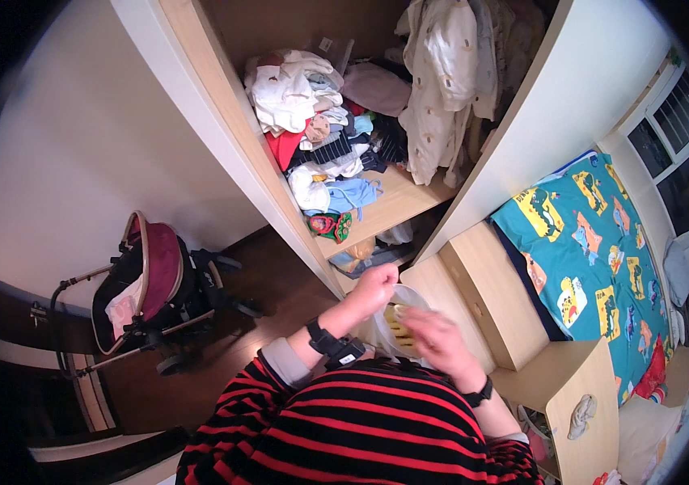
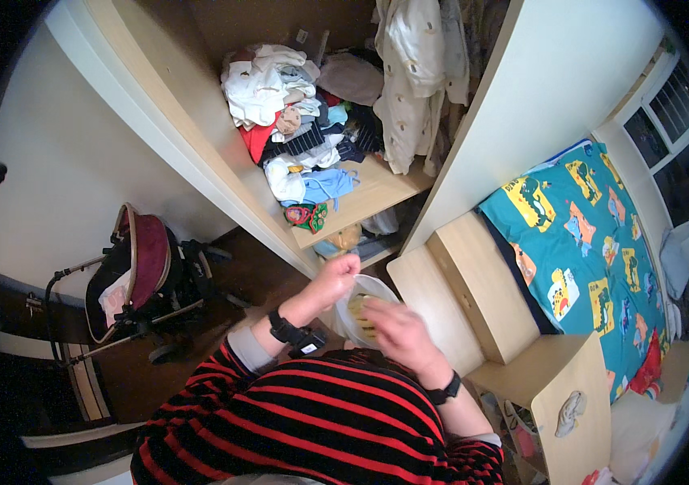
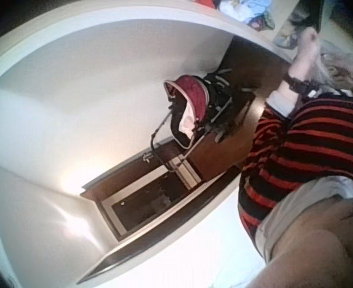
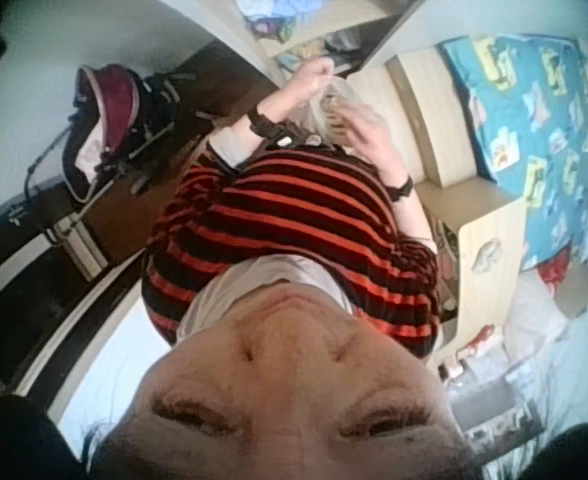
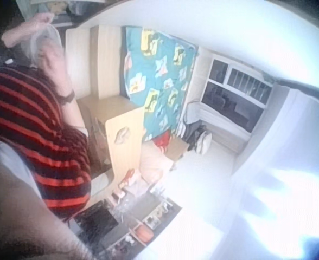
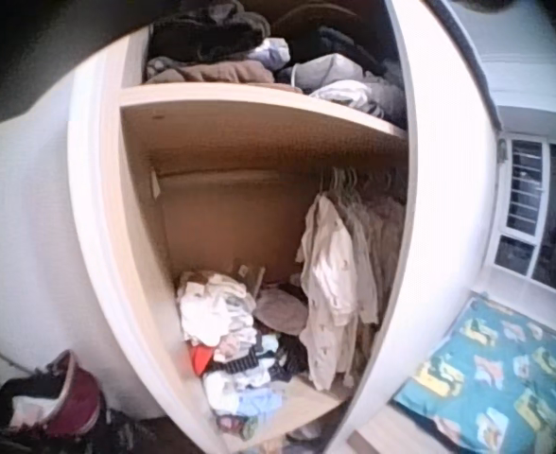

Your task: The person wipes various surfaces in a bedroom using a cloth, including a wooden shelf, a desk, and a suitcase. The person also briefly handles baby clothes from a shelf before resuming wiping.

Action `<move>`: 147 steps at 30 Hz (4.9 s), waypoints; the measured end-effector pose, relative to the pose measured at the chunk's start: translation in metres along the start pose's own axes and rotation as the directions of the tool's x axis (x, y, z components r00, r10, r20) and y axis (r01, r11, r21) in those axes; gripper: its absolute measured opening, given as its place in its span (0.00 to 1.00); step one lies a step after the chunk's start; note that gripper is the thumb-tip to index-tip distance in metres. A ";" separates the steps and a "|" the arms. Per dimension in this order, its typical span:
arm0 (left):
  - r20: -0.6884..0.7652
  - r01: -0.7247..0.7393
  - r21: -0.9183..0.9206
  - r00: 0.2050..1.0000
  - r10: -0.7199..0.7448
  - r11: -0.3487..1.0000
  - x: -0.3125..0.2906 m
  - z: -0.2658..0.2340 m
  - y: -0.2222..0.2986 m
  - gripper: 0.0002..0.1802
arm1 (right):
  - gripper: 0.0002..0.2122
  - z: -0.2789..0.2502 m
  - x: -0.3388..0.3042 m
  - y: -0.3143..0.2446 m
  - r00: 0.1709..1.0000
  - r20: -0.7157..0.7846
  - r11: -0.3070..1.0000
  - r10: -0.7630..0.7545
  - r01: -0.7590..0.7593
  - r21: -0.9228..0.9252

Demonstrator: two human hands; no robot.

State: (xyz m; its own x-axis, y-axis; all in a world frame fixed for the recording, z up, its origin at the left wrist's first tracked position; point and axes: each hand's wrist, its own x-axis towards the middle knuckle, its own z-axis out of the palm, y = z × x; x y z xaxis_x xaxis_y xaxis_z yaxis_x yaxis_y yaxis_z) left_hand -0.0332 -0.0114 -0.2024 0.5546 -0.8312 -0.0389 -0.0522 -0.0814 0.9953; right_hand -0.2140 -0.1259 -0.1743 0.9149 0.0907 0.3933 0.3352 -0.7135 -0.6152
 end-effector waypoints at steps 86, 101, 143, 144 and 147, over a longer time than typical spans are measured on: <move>-0.681 -0.581 -0.732 0.651 -0.336 0.357 0.273 -0.205 0.075 0.18 | 0.25 0.047 0.332 0.321 0.852 0.052 0.767 0.520 -0.493 0.411; -0.495 -0.268 -0.866 0.574 -0.653 0.421 0.228 -0.170 -0.025 0.49 | 0.33 0.015 0.407 0.280 0.769 0.213 0.563 0.603 -0.600 0.569; -0.700 -0.675 -0.521 0.688 0.192 0.523 0.333 -0.301 -0.090 0.41 | 0.12 0.033 0.401 0.305 0.798 -0.149 0.527 0.584 -0.234 0.817; -0.701 -0.675 -0.522 0.688 0.188 0.521 0.332 -0.300 -0.090 0.41 | 0.10 0.026 0.404 0.306 0.789 -0.088 0.300 0.608 -0.126 0.946; -0.699 -0.672 -0.525 0.691 0.186 0.522 0.332 -0.300 -0.091 0.40 | 0.09 0.017 0.390 0.314 0.748 -0.060 0.066 0.661 0.022 0.998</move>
State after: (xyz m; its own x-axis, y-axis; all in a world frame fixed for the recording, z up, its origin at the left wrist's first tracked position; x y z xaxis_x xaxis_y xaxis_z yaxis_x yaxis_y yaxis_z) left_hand 0.4043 -0.1147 -0.2790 0.9538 -0.2049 0.2197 0.0364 0.8048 0.5925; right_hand 0.2516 -0.3030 -0.2254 0.8925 -0.4453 -0.0713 0.2665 0.6481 -0.7134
